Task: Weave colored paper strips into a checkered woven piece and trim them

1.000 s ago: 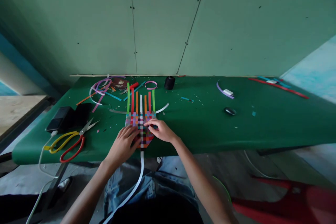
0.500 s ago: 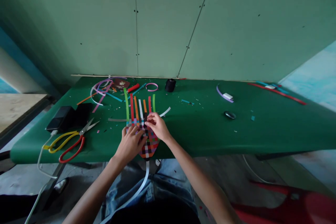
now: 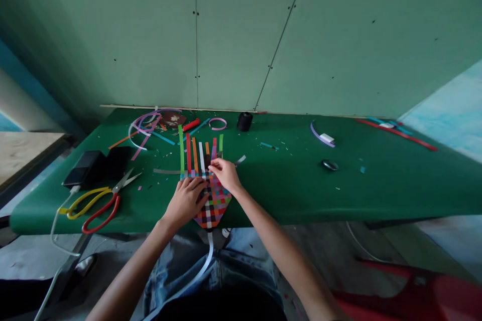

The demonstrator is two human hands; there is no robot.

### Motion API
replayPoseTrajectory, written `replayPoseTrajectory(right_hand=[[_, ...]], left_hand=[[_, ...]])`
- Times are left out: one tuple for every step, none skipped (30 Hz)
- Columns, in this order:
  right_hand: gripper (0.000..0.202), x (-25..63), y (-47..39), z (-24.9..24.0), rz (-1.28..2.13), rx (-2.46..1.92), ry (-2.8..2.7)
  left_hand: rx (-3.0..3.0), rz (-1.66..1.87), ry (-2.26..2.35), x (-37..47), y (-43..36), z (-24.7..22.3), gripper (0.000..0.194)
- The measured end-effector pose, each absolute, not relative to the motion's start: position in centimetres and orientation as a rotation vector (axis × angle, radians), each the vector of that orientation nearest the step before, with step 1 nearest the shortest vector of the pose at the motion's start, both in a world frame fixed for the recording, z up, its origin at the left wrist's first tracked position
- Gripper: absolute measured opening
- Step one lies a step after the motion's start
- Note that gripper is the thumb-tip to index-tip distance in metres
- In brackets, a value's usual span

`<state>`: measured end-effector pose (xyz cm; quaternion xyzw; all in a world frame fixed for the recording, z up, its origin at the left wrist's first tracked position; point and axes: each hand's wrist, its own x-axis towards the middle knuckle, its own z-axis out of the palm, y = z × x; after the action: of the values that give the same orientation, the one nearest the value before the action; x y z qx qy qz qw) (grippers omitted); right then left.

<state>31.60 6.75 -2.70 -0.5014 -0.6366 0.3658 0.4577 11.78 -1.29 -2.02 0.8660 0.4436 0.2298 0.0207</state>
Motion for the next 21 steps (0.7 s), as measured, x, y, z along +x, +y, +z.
replayPoseTrajectory(right_hand=[[0.010, 31.6, 6.7, -2.6, 0.862, -1.253, -1.597], [0.010, 31.7, 6.5, -2.4, 0.820, -1.271, -1.630], [0.009, 31.7, 6.4, -2.2, 0.785, -1.285, -1.665], [0.009, 31.8, 6.2, -2.0, 0.759, -1.292, -1.700], [0.009, 31.9, 6.1, -1.8, 0.742, -1.291, -1.737], [0.009, 31.9, 5.9, -1.6, 0.730, -1.282, -1.778], [0.009, 32.0, 5.8, -1.4, 0.718, -1.271, -1.817], [0.009, 32.0, 5.7, -1.3, 0.700, -1.261, -1.854], [0.008, 32.0, 5.6, -1.2, 0.677, -1.256, -1.888], [0.008, 32.0, 5.5, -1.2, 0.652, -1.255, -1.917], [0.008, 31.9, 5.4, -1.1, 0.626, -1.260, -1.944], [0.008, 31.9, 5.3, -1.1, 0.601, -1.269, -1.965], [0.009, 31.8, 5.3, -1.1, 0.579, -1.280, -1.983], [0.009, 31.7, 5.2, -1.1, 0.560, -1.290, -1.999], [0.010, 31.7, 5.2, -1.1, 0.543, -1.299, -2.010], [0.010, 31.6, 5.2, -1.1, 0.527, -1.307, -2.020], [0.010, 31.5, 5.2, -1.1, 0.515, -1.314, -2.029], [0.011, 31.5, 5.2, -1.2, 0.504, -1.319, -2.038], [0.011, 31.5, 5.3, -1.2, 0.496, -1.325, -2.046], [0.012, 31.5, 5.3, -1.2, 0.492, -1.329, -2.052], [0.012, 31.5, 5.3, -1.3, 0.495, -1.332, -2.056]], left_hand=[[2.688, 0.712, 1.377, 11.8, -1.3, -2.0, 0.034], [2.689, 0.712, 1.379, 11.8, -1.3, -2.0, 0.034], [2.690, 0.713, 1.381, 11.8, -1.3, -2.0, 0.034], [2.690, 0.714, 1.381, 11.8, -1.3, -2.0, 0.034], [2.690, 0.715, 1.379, 11.8, -1.3, -2.0, 0.034], [2.689, 0.715, 1.378, 11.8, -1.3, -2.0, 0.033], [2.689, 0.712, 1.379, 11.8, -1.3, -2.1, 0.033], [2.688, 0.710, 1.382, 11.7, -1.3, -2.0, 0.033], [2.688, 0.708, 1.384, 11.7, -1.3, -2.0, 0.033], [2.689, 0.706, 1.385, 11.7, -1.3, -2.0, 0.033], [2.688, 0.706, 1.386, 11.7, -1.3, -2.0, 0.034], [2.688, 0.708, 1.385, 11.7, -1.3, -2.0, 0.034], [2.688, 0.711, 1.385, 11.7, -1.3, -2.0, 0.034], [2.689, 0.714, 1.384, 11.7, -1.3, -2.0, 0.034], [2.690, 0.715, 1.385, 11.7, -1.3, -2.0, 0.034], [2.693, 0.715, 1.386, 11.7, -1.3, -2.0, 0.034], [2.695, 0.714, 1.387, 11.8, -1.3, -2.0, 0.034], [2.697, 0.711, 1.386, 11.8, -1.4, -1.9, 0.034], [2.699, 0.707, 1.387, 11.8, -1.4, -1.9, 0.033], [2.699, 0.703, 1.388, 11.8, -1.4, -1.9, 0.033], [2.700, 0.698, 1.390, 11.8, -1.4, -1.8, 0.033]])
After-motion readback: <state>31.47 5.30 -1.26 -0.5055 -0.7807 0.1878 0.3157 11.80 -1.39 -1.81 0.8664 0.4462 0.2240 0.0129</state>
